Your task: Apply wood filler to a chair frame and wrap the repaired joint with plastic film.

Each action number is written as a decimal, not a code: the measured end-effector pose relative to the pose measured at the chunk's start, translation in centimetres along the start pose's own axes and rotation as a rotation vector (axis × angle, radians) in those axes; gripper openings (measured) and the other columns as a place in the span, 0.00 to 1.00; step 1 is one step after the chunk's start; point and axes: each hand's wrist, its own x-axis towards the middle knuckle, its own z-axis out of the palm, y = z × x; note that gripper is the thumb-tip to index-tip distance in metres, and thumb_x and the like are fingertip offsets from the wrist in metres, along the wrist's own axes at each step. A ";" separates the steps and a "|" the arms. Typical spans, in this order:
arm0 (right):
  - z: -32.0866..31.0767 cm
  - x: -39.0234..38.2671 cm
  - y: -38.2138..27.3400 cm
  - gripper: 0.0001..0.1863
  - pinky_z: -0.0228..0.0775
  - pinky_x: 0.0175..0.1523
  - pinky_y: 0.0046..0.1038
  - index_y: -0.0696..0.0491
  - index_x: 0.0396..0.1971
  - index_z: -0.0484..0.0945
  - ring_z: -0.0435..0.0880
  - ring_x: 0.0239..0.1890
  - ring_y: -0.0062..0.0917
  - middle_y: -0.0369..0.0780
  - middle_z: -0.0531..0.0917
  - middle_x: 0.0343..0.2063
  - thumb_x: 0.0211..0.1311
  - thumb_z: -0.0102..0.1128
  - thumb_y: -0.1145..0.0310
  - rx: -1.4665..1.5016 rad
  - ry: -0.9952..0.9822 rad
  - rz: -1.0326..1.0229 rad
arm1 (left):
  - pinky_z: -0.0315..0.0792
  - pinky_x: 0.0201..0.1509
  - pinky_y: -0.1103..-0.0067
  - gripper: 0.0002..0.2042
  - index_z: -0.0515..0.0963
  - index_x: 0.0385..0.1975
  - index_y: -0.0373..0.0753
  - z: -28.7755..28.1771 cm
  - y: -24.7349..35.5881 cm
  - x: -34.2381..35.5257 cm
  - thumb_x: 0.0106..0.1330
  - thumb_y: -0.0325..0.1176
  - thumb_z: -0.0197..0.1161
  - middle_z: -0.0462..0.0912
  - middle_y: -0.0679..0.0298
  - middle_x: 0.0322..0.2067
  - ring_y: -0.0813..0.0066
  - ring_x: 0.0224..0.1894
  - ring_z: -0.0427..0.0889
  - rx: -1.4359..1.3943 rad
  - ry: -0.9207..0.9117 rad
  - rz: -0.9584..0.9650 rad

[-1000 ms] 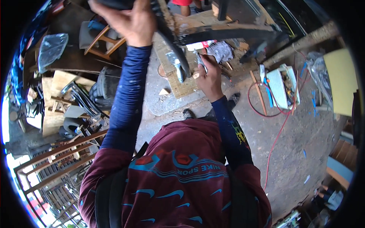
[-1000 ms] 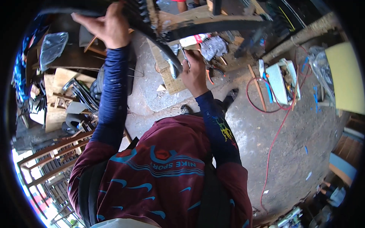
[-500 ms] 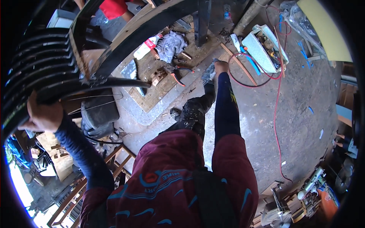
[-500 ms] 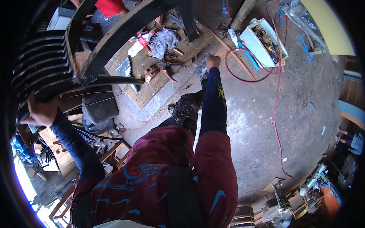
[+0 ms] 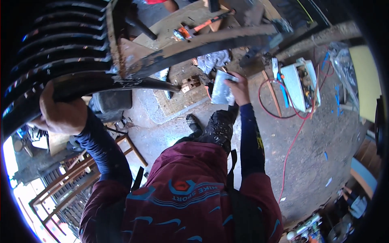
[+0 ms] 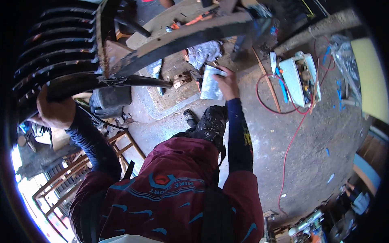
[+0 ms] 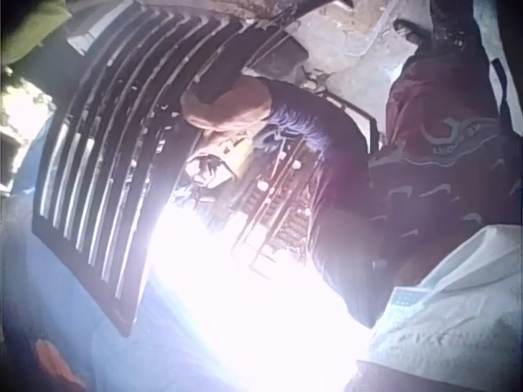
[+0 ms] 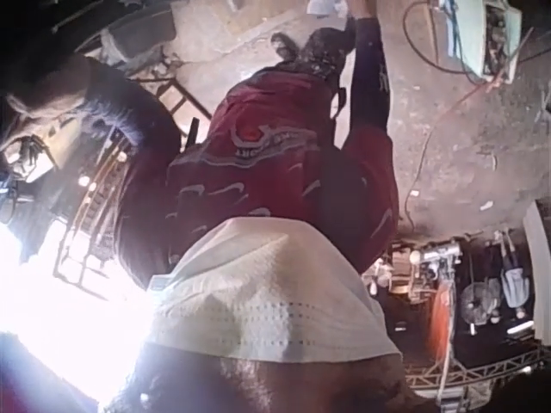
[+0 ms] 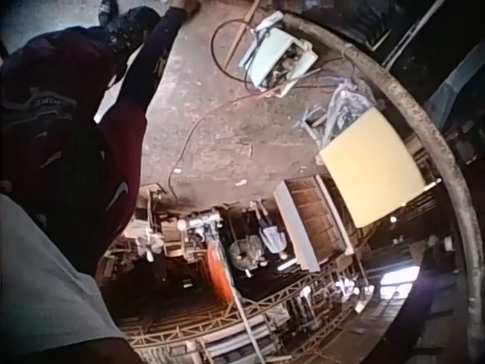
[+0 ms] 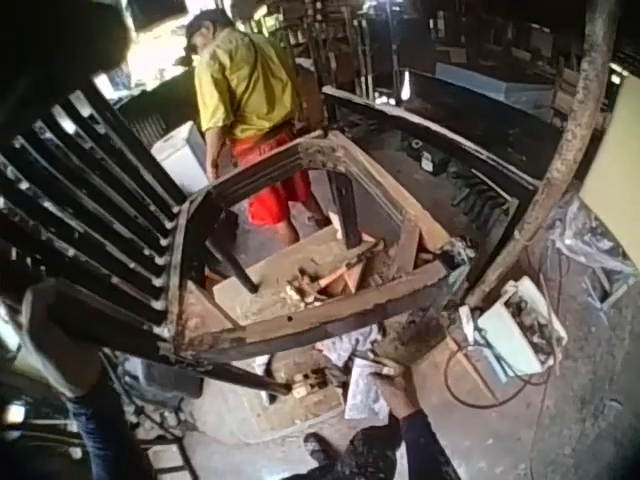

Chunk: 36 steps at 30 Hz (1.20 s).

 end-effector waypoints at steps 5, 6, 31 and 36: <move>8.8 9.0 -3.0 0.35 0.67 0.63 0.44 0.57 0.58 0.74 0.78 0.57 0.47 0.54 0.78 0.56 0.51 0.74 0.57 -0.733 -0.169 -0.141 | 0.66 0.68 0.58 0.10 0.85 0.38 0.47 0.0 2.2 -0.7 0.55 0.31 0.72 0.79 0.52 0.57 0.55 0.63 0.75 -0.390 0.044 -0.305; 8.8 11.2 1.4 0.35 0.62 0.65 0.50 0.53 0.60 0.73 0.74 0.60 0.47 0.49 0.76 0.59 0.53 0.69 0.54 -1.069 0.059 -0.410 | 0.60 0.72 0.59 0.08 0.86 0.38 0.48 1.4 3.8 -0.2 0.59 0.30 0.71 0.80 0.54 0.57 0.58 0.64 0.74 -0.574 0.105 -0.386; 15.0 20.6 -1.2 0.11 0.76 0.41 0.44 0.49 0.38 0.78 0.86 0.43 0.38 0.43 0.87 0.35 0.57 0.63 0.63 -1.430 -0.354 -0.838 | 0.69 0.67 0.70 0.37 0.58 0.70 0.39 -0.7 6.9 3.3 0.58 0.16 0.60 0.71 0.50 0.64 0.62 0.65 0.73 -1.238 0.329 -1.082; 9.8 20.5 -6.0 0.26 0.74 0.57 0.37 0.52 0.54 0.77 0.82 0.54 0.36 0.45 0.82 0.51 0.56 0.69 0.60 -0.326 -0.371 -0.225 | 0.71 0.33 0.87 0.48 0.34 0.77 0.42 -0.2 7.6 2.8 0.60 0.13 0.56 0.69 0.58 0.61 0.82 0.36 0.76 -1.269 0.337 -1.237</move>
